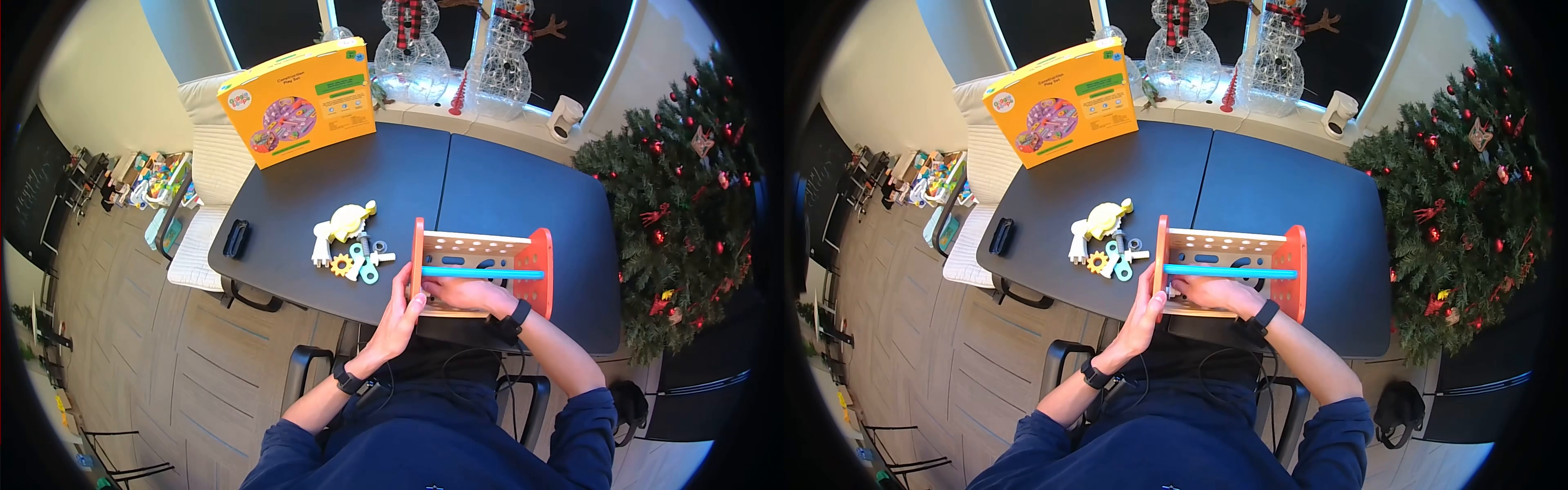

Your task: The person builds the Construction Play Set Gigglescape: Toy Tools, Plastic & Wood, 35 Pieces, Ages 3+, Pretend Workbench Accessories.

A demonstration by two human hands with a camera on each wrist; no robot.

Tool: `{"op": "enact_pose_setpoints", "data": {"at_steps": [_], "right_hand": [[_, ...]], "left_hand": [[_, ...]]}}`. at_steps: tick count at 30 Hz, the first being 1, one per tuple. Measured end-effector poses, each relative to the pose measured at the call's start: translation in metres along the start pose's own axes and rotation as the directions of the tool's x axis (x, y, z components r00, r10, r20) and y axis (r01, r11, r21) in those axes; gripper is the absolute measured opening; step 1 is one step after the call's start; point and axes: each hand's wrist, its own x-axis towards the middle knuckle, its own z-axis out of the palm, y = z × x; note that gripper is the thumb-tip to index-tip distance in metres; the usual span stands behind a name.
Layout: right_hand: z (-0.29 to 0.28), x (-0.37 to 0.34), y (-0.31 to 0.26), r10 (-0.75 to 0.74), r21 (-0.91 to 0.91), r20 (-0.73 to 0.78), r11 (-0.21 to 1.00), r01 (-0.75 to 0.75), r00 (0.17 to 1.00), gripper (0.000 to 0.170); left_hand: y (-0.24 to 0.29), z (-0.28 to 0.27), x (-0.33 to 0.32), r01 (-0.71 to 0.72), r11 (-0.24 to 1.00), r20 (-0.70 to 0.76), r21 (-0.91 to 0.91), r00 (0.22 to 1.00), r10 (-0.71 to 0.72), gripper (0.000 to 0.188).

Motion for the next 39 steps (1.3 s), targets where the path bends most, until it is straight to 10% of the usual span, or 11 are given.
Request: {"op": "enact_pose_setpoints", "data": {"at_steps": [39], "right_hand": [[-0.002, -0.004, -0.005, -0.022, 0.015, 0.02, 1.0, 0.021, 1.0, 0.036]], "left_hand": [[0.001, 0.001, 0.001, 0.001, 1.0, 0.0, -0.003, 1.0, -0.001, 0.075]]}}
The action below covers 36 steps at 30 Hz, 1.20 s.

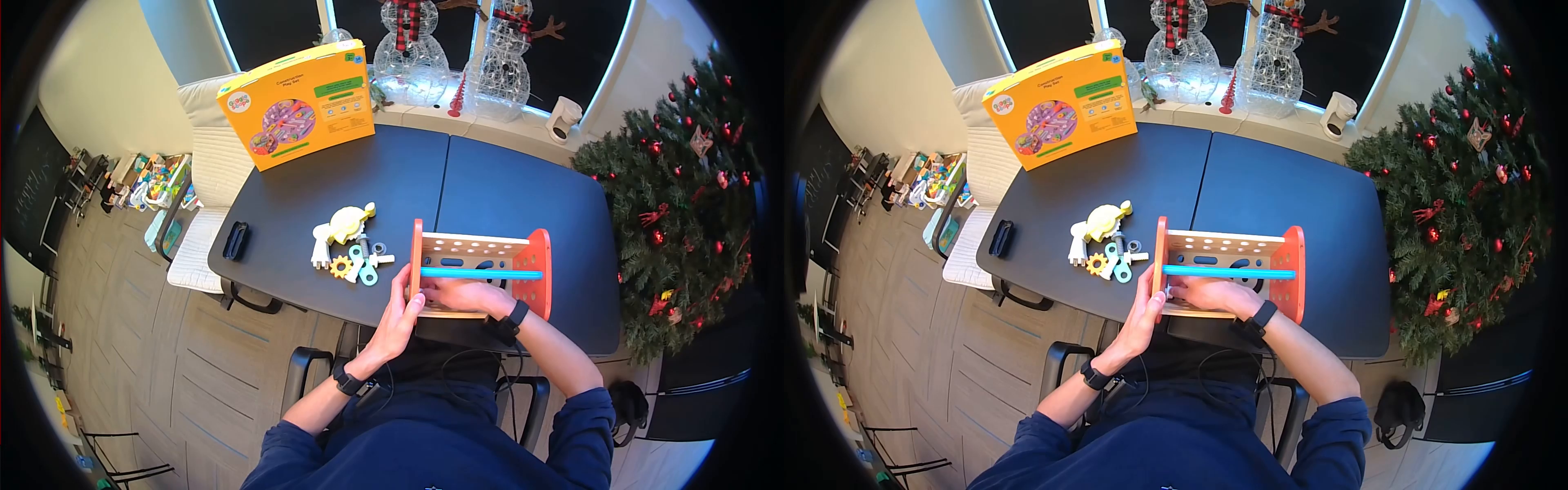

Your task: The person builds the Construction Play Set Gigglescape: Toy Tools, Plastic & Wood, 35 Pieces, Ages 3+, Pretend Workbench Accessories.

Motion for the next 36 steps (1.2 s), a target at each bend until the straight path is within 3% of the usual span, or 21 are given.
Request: {"op": "enact_pose_setpoints", "data": {"at_steps": [4, 7, 12, 15, 18, 21, 24, 27, 30, 33, 36], "right_hand": [[-0.003, -0.001, -0.006, -0.005, -0.041, -0.011, 0.999, 0.004, 1.0, 0.035], [-0.007, -0.007, -0.022, 0.011, -0.045, -0.06, 0.999, -0.014, 0.998, 0.034], [-0.002, 0.007, 0.002, -0.007, -0.102, 0.035, 0.995, 0.011, 0.999, 0.038], [-0.011, -0.005, -0.026, 0.062, -0.067, -0.002, 0.996, -0.062, 0.998, 0.036], [-0.012, -0.006, -0.033, 0.059, -0.141, -0.033, 0.988, -0.063, 0.998, 0.035], [-0.009, 0.0, -0.021, 0.055, -0.036, -0.013, 0.998, -0.055, 0.998, 0.038], [-0.004, 0.005, -0.007, -0.016, -0.086, 0.049, 0.996, 0.02, 0.999, 0.039], [-0.007, -0.006, -0.028, -0.019, -0.076, -0.059, 0.997, 0.014, 0.998, 0.036], [-0.012, -0.007, -0.039, 0.001, -0.131, -0.033, 0.991, -0.005, 0.999, 0.035], [-0.009, -0.001, -0.025, -0.003, -0.016, 0.041, 1.0, 0.004, 0.999, 0.041], [-0.005, 0.0, -0.015, -0.055, -0.043, 0.031, 0.997, 0.056, 0.998, 0.041]], "left_hand": [[0.005, 0.001, -0.001, 0.028, 1.0, 0.0, -0.003, 1.0, -0.028, 0.077], [-0.001, 0.001, 0.001, -0.028, 1.0, -0.007, 0.015, 1.0, 0.028, 0.078], [0.002, 0.002, 0.0, 0.007, 1.0, -0.007, -0.024, 1.0, -0.007, 0.08], [-0.003, 0.001, 0.002, -0.023, 1.0, -0.008, -0.009, 1.0, 0.023, 0.08], [-0.002, 0.001, 0.002, -0.033, 0.999, -0.004, -0.012, 0.999, 0.033, 0.08], [-0.004, 0.001, 0.001, -0.038, 0.999, -0.009, -0.003, 0.999, 0.038, 0.079], [-0.003, 0.001, 0.001, -0.03, 1.0, -0.009, 0.0, 0.999, 0.03, 0.078], [0.006, 0.002, 0.0, -0.011, 1.0, 0.005, -0.018, 1.0, 0.012, 0.077], [0.003, 0.002, 0.0, -0.026, 1.0, -0.003, -0.016, 1.0, 0.026, 0.078], [0.006, 0.002, -0.001, -0.025, 0.999, 0.001, -0.025, 1.0, 0.025, 0.078], [-0.001, 0.002, 0.001, -0.037, 0.999, -0.012, 0.005, 0.999, 0.037, 0.079]]}}
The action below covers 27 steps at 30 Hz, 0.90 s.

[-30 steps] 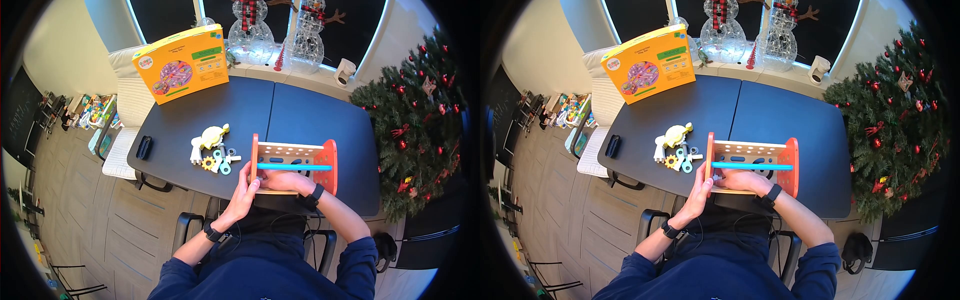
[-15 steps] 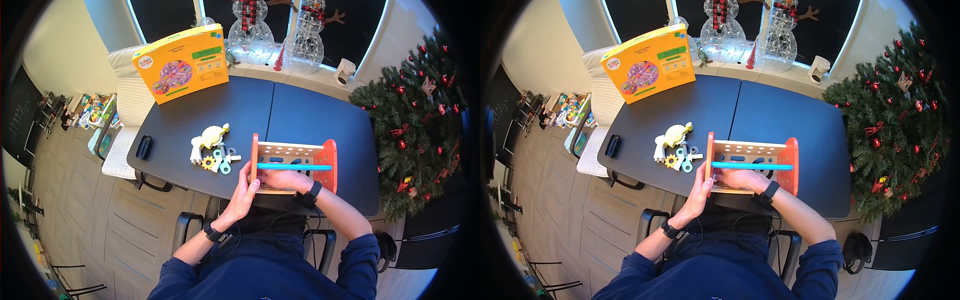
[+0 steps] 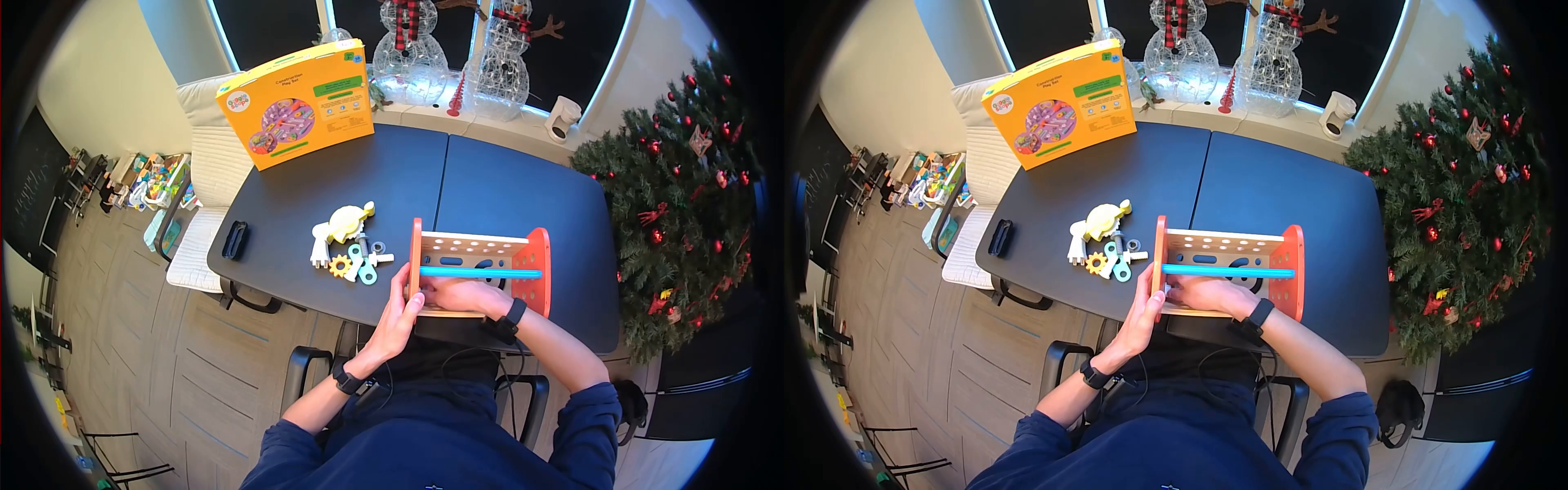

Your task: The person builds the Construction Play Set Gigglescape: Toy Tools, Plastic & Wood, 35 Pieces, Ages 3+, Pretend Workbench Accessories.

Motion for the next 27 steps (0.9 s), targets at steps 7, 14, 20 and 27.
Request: {"op": "enact_pose_setpoints", "data": {"at_steps": [7, 14, 20, 27], "right_hand": [[-0.005, -0.005, -0.013, 0.063, -0.071, -0.057, 0.995, -0.067, 0.996, 0.038], [-0.003, -0.005, -0.012, 0.109, -0.041, -0.055, 0.993, -0.112, 0.992, 0.039], [0.007, 0.001, -0.002, 0.041, -0.004, -0.041, 0.999, -0.041, 0.998, 0.034], [0.003, -0.001, -0.002, 0.035, -0.032, -0.025, 0.999, -0.036, 0.999, 0.031]], "left_hand": [[0.0, -0.002, -0.001, 0.003, 1.0, 0.016, 0.008, 1.0, -0.003, 0.079], [0.007, -0.001, -0.002, 0.017, 1.0, 0.008, 0.007, 1.0, -0.017, 0.079], [0.007, 0.0, -0.003, 0.005, 1.0, 0.002, 0.005, 1.0, -0.005, 0.078], [-0.005, 0.001, -0.003, -0.035, 0.999, 0.003, -0.005, 0.999, 0.035, 0.081]]}}
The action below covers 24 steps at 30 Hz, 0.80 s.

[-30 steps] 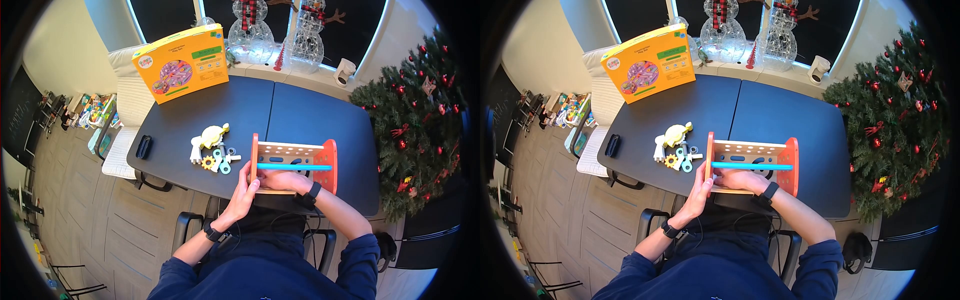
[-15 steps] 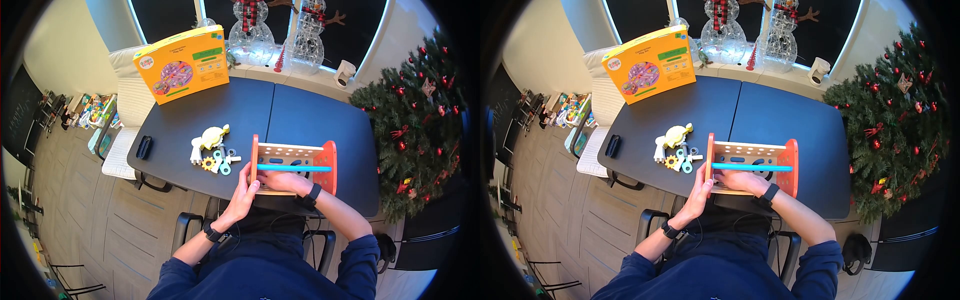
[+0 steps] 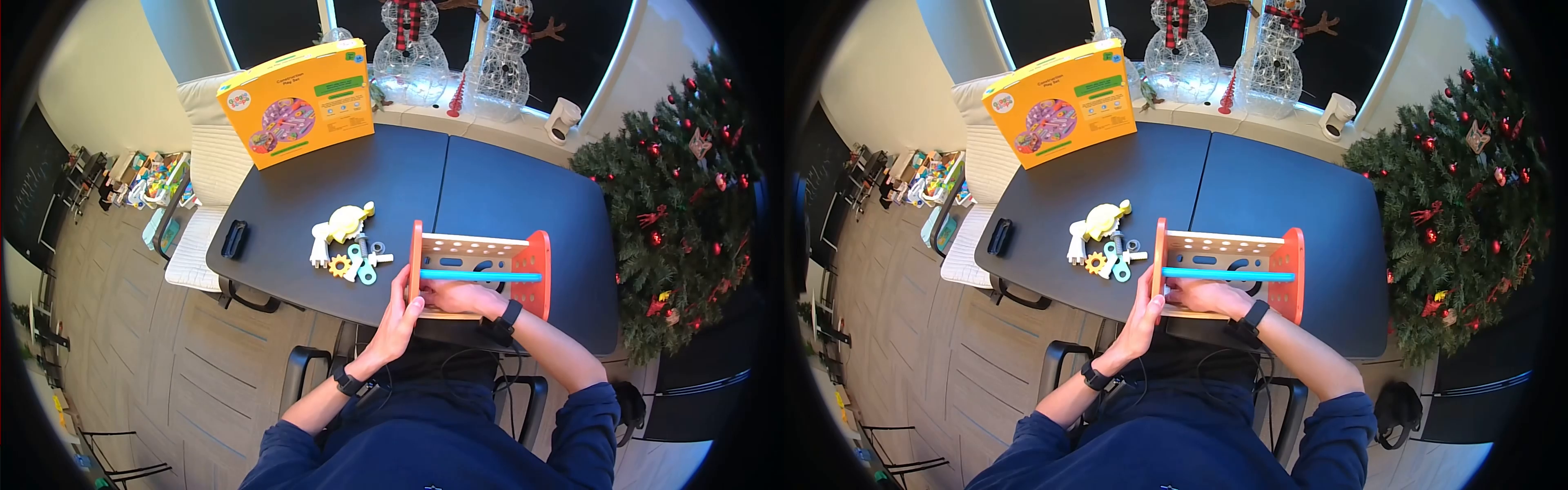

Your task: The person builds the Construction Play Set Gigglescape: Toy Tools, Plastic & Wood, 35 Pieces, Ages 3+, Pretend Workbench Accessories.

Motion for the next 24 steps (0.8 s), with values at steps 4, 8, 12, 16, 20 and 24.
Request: {"op": "enact_pose_setpoints", "data": {"at_steps": [4, 8, 12, 16, 20, 24], "right_hand": [[0.012, 0.007, 0.016, -0.018, -0.035, 0.011, 0.999, 0.018, 1.0, 0.031], [0.012, 0.008, 0.018, -0.009, -0.029, 0.036, 1.0, 0.01, 0.999, 0.031], [0.016, 0.01, 0.022, -0.007, 0.022, 0.025, 1.0, 0.007, 1.0, 0.031], [0.013, 0.008, 0.02, -0.022, 0.001, 0.041, 1.0, 0.022, 0.999, 0.031], [0.019, -0.003, 0.009, 0.016, 0.038, -0.033, 0.999, -0.014, 0.999, 0.034], [0.013, -0.043, -0.021, -0.06, -0.097, -0.264, 0.995, 0.035, 0.963, 0.034]], "left_hand": [[0.004, 0.002, -0.001, 0.008, 1.0, 0.011, -0.024, 1.0, -0.008, 0.081], [0.003, 0.004, 0.0, -0.025, 1.0, -0.003, 0.001, 1.0, 0.025, 0.083], [0.002, 0.006, -0.003, -0.093, 0.995, -0.003, 0.026, 0.996, 0.093, 0.086], [-0.004, 0.006, -0.002, -0.109, 0.993, -0.017, 0.052, 0.994, 0.11, 0.087], [-0.005, 0.006, -0.004, -0.107, 0.993, -0.011, 0.058, 0.994, 0.107, 0.086], [-0.005, 0.005, -0.005, -0.099, 0.993, -0.015, 0.058, 0.995, 0.1, 0.084]]}}
